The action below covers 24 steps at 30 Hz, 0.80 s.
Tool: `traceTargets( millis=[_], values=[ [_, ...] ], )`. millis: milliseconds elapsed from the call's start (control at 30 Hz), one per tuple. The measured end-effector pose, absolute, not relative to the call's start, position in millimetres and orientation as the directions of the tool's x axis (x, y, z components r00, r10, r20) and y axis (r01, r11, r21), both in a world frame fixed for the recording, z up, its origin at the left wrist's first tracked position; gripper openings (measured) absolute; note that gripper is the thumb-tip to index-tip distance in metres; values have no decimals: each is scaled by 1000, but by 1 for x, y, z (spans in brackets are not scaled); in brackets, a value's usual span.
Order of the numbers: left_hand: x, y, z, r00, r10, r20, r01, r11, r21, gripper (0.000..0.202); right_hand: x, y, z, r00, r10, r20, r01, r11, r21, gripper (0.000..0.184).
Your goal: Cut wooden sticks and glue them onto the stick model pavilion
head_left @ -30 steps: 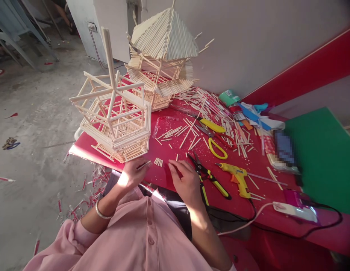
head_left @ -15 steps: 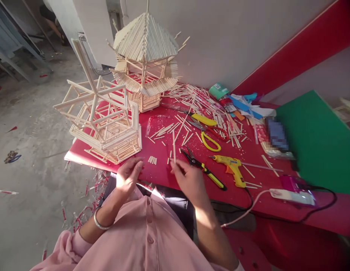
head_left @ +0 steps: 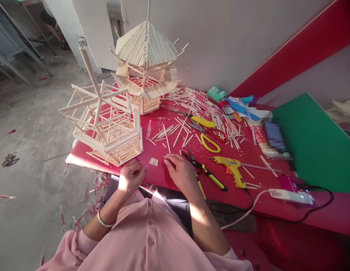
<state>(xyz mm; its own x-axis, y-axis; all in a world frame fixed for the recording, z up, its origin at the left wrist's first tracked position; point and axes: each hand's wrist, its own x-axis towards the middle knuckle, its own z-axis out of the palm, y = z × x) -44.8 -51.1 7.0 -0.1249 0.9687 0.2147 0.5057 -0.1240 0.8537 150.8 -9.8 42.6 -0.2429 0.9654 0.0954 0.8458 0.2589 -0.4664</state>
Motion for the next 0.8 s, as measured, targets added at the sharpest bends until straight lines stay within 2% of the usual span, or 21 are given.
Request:
traceTargets(
  millis=[233,333,467,800],
  values=[
    [-48,-48,5,-58,973,222,528,-159,834,30,140,-27,37,-242,970,9,865,220,-452,22],
    [-50,-48,5,-29,975,222,539,-172,825,25,130,-21,36,-272,962,7,885,253,-390,32],
    [-51,-49,1,-31,965,261,519,-208,829,21,124,-16,34,-288,957,6,906,275,-322,24],
    [-51,-49,-4,-26,964,266,530,-212,821,18,125,-15,32,-273,961,43,890,269,-369,22]
  ],
)
